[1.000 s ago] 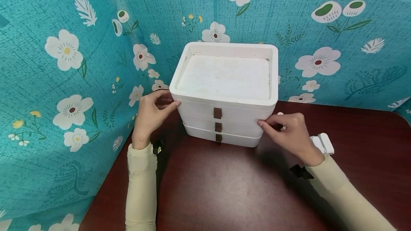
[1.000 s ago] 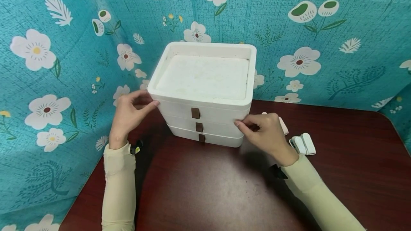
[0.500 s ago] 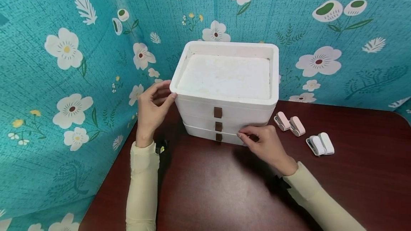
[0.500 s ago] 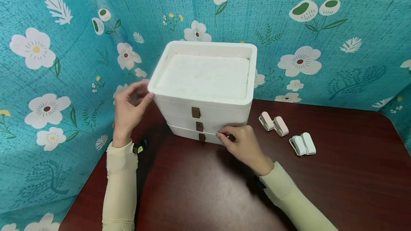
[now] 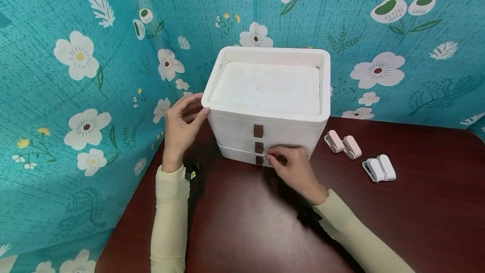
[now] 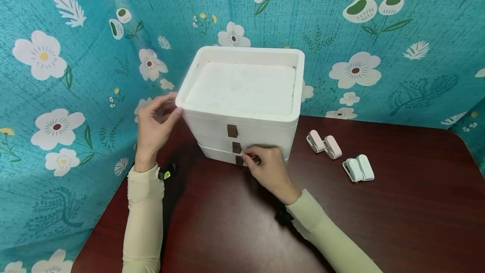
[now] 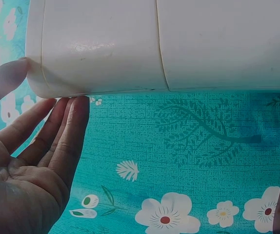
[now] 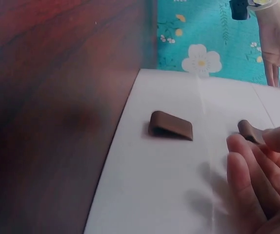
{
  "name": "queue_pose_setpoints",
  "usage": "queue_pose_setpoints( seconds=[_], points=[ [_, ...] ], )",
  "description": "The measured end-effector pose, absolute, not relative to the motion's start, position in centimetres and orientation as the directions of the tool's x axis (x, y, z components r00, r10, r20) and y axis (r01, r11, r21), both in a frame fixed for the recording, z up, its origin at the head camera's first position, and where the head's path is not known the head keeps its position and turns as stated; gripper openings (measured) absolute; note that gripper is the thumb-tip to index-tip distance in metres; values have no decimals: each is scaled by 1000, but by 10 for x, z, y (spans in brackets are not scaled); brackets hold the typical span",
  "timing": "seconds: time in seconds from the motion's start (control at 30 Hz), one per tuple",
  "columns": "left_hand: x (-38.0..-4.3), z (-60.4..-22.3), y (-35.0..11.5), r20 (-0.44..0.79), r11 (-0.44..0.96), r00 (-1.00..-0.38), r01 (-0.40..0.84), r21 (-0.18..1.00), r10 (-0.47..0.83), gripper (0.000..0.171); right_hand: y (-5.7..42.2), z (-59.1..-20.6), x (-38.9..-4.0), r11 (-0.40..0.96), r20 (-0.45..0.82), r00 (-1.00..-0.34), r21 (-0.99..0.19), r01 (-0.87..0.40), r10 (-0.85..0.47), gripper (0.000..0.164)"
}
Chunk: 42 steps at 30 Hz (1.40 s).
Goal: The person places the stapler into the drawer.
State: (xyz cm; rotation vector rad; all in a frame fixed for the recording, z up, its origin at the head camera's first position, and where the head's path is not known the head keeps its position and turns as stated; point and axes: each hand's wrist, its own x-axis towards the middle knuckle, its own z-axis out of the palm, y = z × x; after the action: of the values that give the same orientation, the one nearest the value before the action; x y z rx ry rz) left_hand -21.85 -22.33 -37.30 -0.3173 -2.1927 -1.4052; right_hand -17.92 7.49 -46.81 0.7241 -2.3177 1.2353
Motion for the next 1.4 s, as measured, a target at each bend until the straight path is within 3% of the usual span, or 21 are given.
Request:
queue_pose_setpoints(
  seconds=[0.33,0.6,0.97,1.4],
  points=[
    [-220,-371,-221,530,431,-845,451,782,-76,44,61,-477,-181,492,568,-795,-640,-590,-213,5],
    [-220,-371,-222,529,430,-846,452,782,-72,43,54,-476,-177,388,577,-796,-702,-597,-181,10],
    [-223,-374,-229,539,419,-841,476,773,-40,42,50,-476,-177,401,683,-707,-605,-688,-183,7],
    [-223,-374,-232,580,412,-815,533,739,15,40,51,-470,-163,392,694,-681,-574,-719,-234,12]
  ],
)
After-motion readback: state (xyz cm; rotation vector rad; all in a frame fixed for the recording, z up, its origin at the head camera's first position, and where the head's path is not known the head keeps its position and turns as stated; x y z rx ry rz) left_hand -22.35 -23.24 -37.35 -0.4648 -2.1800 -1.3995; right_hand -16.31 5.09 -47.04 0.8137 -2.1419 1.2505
